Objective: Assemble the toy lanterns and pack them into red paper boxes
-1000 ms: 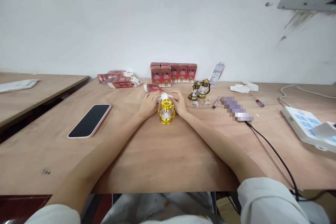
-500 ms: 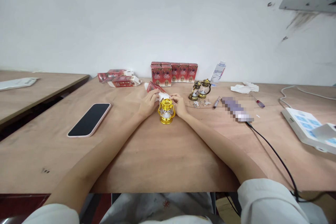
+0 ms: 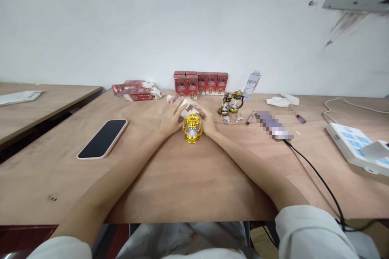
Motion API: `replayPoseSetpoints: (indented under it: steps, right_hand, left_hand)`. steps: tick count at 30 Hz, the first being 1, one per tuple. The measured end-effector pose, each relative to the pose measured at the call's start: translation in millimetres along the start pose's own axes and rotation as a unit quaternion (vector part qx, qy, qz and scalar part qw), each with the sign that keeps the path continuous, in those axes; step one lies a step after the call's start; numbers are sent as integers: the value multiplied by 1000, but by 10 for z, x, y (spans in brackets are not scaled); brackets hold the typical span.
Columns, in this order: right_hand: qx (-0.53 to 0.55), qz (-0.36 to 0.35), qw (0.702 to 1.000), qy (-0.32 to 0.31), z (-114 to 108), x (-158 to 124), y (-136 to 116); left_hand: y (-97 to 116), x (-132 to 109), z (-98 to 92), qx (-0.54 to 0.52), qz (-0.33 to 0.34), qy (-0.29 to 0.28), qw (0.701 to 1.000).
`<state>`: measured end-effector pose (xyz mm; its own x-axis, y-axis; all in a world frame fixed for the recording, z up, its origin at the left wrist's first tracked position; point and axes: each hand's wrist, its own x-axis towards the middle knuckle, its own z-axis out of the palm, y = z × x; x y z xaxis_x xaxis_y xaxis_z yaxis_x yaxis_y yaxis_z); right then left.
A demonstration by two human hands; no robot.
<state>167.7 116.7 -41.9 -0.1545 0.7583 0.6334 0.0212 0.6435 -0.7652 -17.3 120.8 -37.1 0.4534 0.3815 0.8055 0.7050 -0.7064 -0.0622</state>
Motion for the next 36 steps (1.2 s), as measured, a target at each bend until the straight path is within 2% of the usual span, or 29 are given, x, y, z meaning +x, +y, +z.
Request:
replayPoseSetpoints:
  steps: [4, 10, 19, 22, 25, 31, 36]
  right_hand:
    - [-35, -7, 999, -10, -13, -5, -41]
    - [-33, 0, 999, -27, -21, -23, -45]
    - [-97, -74, 992, 5, -16, -42, -36]
    - [-98, -71, 993, 3, -12, -44, -38]
    - [-91, -59, 994, -1, -13, -47, -38]
    - [-91, -72, 993, -13, -6, -59, -73]
    - [-58, -109, 992, 4, 51, -91, -111]
  left_hand:
    - [-18, 15, 9, 16, -11, 19, 1000]
    - [-33, 16, 11, 0, -34, 37, 999]
    - [-31, 31, 62, 19, 29, 62, 997]
    - [-10, 32, 43, 51, 50, 85, 994]
    - [-10, 26, 27, 89, 41, 101, 990]
    - [-126, 38, -53, 121, 63, 61, 989]
    - [-208, 6, -121, 162, 81, 60, 982]
